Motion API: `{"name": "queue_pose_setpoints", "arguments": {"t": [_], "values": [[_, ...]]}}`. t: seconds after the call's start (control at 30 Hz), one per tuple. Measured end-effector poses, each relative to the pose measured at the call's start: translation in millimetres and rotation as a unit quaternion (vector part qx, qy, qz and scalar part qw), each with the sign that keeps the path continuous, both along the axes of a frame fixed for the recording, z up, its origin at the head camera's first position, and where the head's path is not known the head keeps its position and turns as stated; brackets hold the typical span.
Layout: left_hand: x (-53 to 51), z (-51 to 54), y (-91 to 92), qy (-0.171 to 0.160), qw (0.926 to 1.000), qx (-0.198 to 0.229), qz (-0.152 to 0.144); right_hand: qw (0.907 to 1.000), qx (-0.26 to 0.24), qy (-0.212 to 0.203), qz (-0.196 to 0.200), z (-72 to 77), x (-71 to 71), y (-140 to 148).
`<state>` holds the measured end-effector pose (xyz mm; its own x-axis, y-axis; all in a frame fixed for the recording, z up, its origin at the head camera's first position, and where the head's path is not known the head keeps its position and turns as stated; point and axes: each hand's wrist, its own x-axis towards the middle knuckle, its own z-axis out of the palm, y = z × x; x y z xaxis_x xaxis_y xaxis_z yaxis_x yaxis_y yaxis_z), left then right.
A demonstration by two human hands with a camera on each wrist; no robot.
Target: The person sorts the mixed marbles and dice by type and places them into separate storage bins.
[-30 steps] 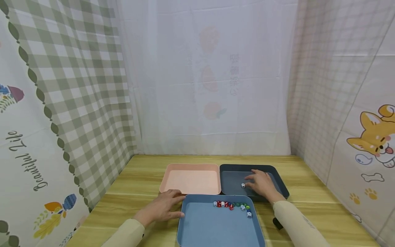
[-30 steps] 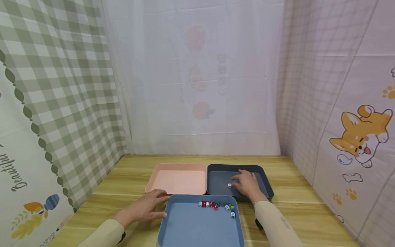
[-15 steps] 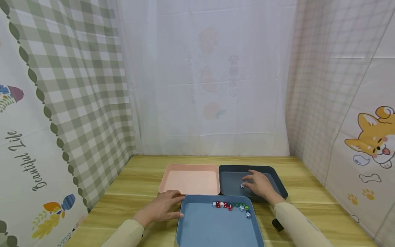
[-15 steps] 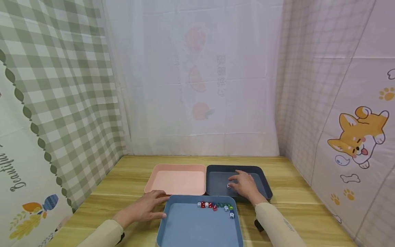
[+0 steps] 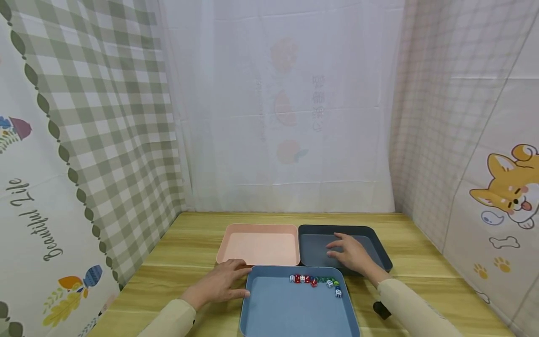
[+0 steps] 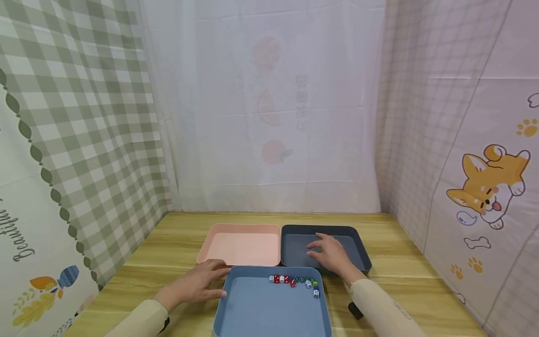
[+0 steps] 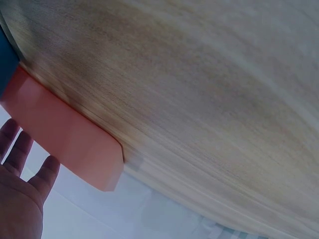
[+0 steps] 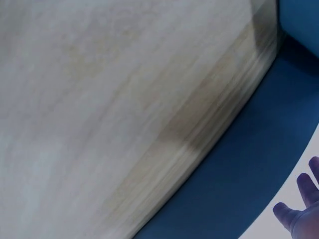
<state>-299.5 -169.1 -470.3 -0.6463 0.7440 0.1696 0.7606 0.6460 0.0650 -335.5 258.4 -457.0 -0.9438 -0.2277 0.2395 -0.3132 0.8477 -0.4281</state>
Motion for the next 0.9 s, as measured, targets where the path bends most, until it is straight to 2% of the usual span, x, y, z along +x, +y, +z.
{"name": "queue_pose_setpoints", "arguments": {"t": [0.23,0.57,0.9], "values": [[0.1,0.1,-0.7,0.000,1.0000,0.000,-0.001,0.9998,-0.009,0.008,0.017,3.5,9.3,-2.9],[-1.0,-0.6,-0.7,0.002,1.0000,-0.005,-0.001,0.9974,-0.016,0.025,0.066,2.5,22.3,-0.7],[0.0,1.4,-0.5,-0.013,0.9998,-0.007,0.009,0.9967,-0.004,0.029,0.076,-2.4,29.1,-11.7]]}}
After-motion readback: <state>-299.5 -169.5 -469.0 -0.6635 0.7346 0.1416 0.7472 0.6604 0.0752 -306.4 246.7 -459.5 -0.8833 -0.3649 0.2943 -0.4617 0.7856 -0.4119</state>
